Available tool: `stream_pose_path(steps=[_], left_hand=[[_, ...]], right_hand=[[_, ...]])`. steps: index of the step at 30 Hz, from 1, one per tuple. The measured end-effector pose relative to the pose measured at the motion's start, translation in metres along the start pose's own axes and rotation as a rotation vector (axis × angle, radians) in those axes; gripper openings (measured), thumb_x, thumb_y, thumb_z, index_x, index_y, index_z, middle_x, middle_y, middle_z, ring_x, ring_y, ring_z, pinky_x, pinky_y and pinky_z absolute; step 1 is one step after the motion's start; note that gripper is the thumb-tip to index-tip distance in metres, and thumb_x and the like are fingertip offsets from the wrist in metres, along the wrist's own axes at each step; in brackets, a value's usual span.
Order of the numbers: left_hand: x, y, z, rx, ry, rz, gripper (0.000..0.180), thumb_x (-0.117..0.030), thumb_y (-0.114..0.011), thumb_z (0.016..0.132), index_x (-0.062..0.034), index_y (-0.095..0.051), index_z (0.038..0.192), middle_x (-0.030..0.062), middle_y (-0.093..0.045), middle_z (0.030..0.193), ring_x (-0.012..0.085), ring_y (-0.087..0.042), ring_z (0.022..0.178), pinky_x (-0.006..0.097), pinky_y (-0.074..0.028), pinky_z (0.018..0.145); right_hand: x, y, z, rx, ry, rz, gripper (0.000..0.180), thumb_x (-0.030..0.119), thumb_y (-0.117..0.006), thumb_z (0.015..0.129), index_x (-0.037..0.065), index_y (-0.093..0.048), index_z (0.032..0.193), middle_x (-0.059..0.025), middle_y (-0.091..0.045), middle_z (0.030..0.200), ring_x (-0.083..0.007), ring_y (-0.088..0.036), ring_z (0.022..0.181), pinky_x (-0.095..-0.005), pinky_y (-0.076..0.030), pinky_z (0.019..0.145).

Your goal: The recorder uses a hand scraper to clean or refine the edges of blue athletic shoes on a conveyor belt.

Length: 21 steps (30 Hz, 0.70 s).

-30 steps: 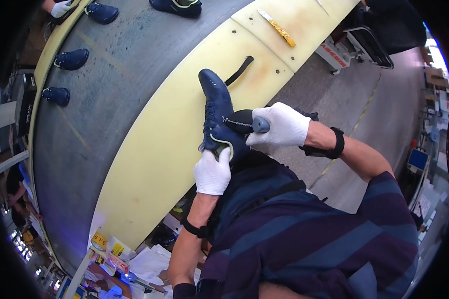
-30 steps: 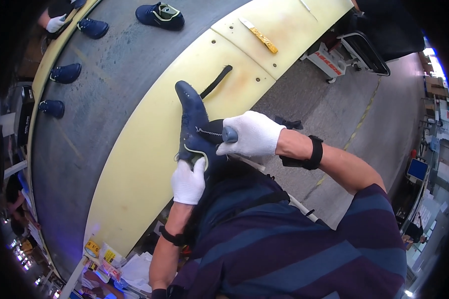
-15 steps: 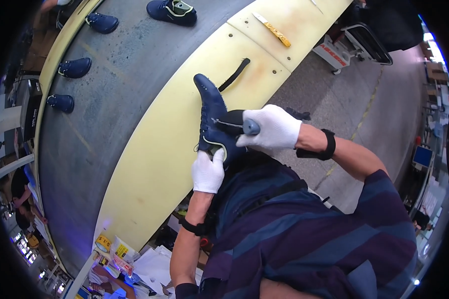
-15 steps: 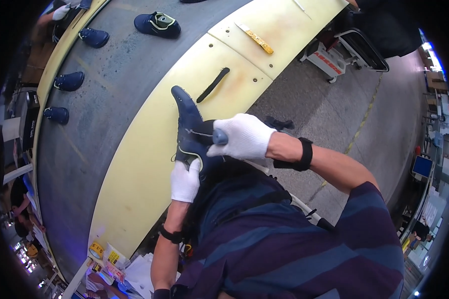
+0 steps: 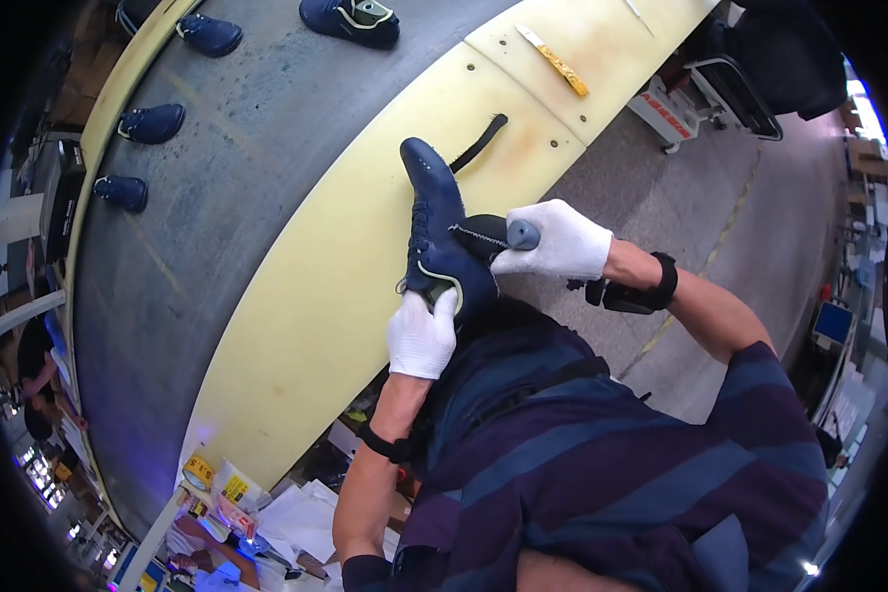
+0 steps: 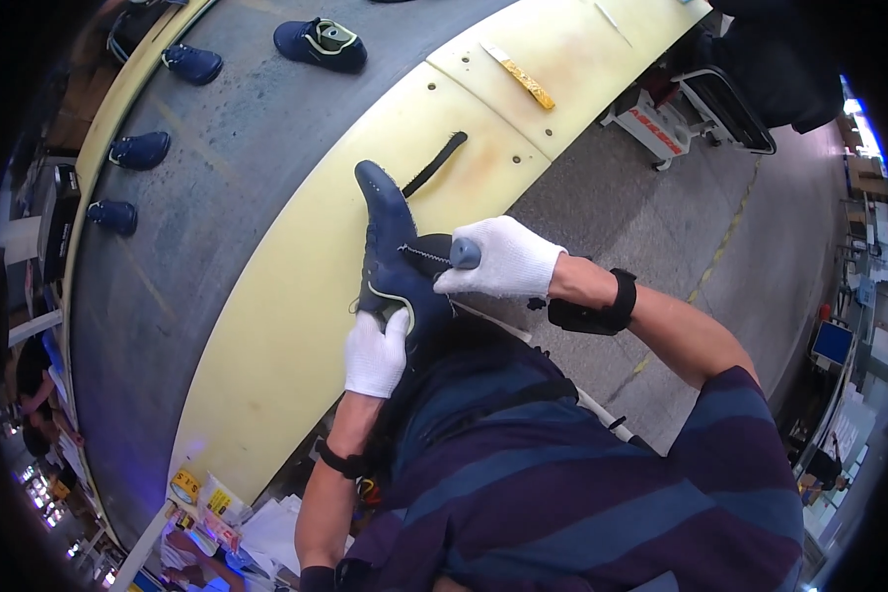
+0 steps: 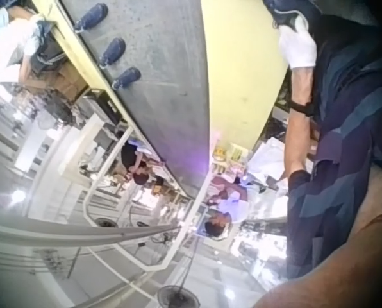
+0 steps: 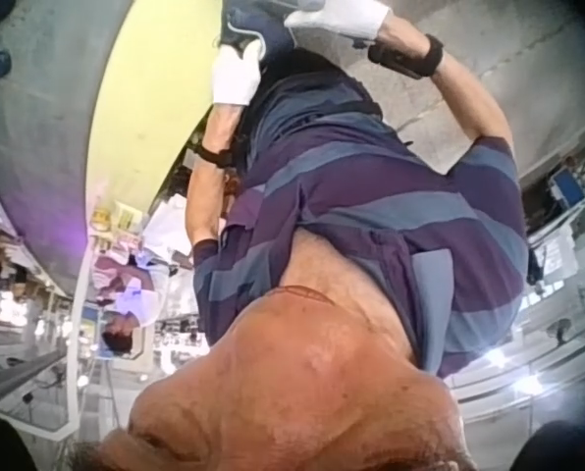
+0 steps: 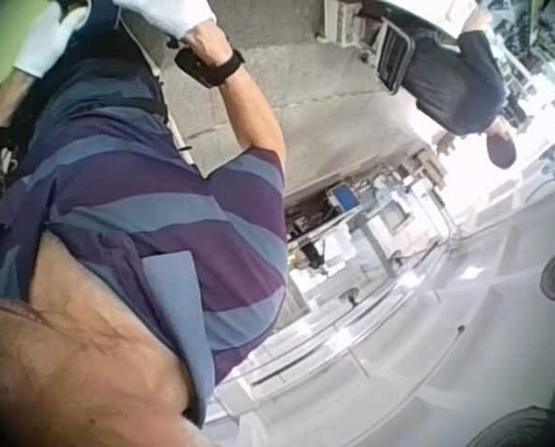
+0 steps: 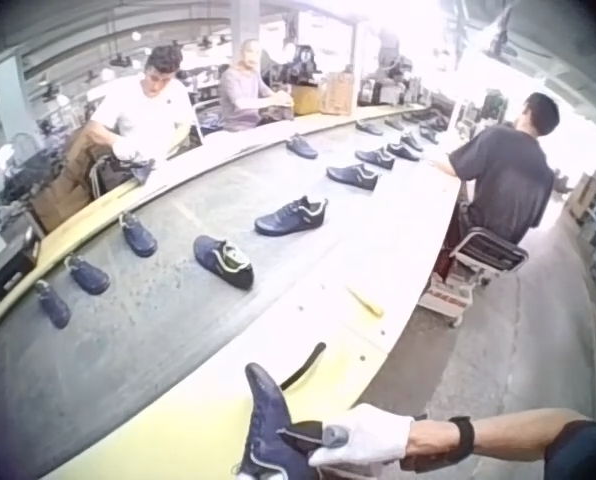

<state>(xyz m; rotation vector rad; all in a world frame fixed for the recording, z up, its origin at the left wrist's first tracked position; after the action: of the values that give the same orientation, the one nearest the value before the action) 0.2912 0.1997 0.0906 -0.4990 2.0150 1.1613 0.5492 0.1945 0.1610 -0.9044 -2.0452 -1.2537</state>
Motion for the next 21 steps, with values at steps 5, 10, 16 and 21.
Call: stream_pose_path(steps=[5,10,16,21], left_hand=[[-0.005,0.001,0.0,0.01,0.001,0.014,0.037,-0.031,-0.068,0.1,-0.0039,-0.063,0.124,0.0273,-0.074,0.098,0.051,-0.07,0.091,0.057,-0.055,0.08],[-0.005,-0.001,0.001,0.041,0.072,0.066,0.034,-0.03,-0.07,0.1,-0.0054,-0.065,0.122,0.0268,-0.074,0.095,0.0498,-0.071,0.089,0.056,-0.056,0.078],[-0.018,-0.001,-0.001,0.009,0.013,0.072,0.033,-0.031,-0.07,0.099,-0.0067,-0.065,0.122,0.0262,-0.075,0.093,0.0503,-0.071,0.087,0.057,-0.056,0.076],[-0.02,0.001,-0.002,-0.009,0.009,0.079,0.034,-0.032,-0.07,0.099,-0.007,-0.065,0.122,0.0264,-0.075,0.094,0.0505,-0.071,0.086,0.057,-0.056,0.076]], right_hand=[[0.029,0.004,0.019,0.007,0.043,-0.006,0.041,0.036,-0.089,0.085,0.001,-0.068,0.092,-0.0163,-0.069,0.078,-0.0245,-0.065,0.067,-0.0365,-0.054,0.07],[0.052,0.006,0.031,0.082,0.071,-0.063,0.037,0.03,-0.087,0.088,0.003,-0.073,0.109,-0.0164,-0.076,0.09,-0.0265,-0.071,0.078,-0.0367,-0.057,0.079],[0.044,0.005,0.028,0.078,0.055,-0.003,0.04,0.036,-0.084,0.089,0.005,-0.074,0.112,-0.0166,-0.077,0.093,-0.0284,-0.073,0.082,-0.0384,-0.058,0.08],[0.045,0.005,0.028,0.026,0.138,0.043,0.042,0.043,-0.082,0.088,0.005,-0.075,0.104,-0.0186,-0.075,0.091,-0.0353,-0.074,0.082,-0.0412,-0.057,0.078]])
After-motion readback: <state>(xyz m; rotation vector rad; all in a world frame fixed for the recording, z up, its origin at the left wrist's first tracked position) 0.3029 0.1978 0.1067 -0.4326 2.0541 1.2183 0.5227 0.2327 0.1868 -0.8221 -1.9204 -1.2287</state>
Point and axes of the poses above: each hand's wrist, its own z-axis towards the middle knuckle, its own y-axis out of the back of the hand, x = y × z, the point moved 3 cm from there along z, towards the middle knuckle
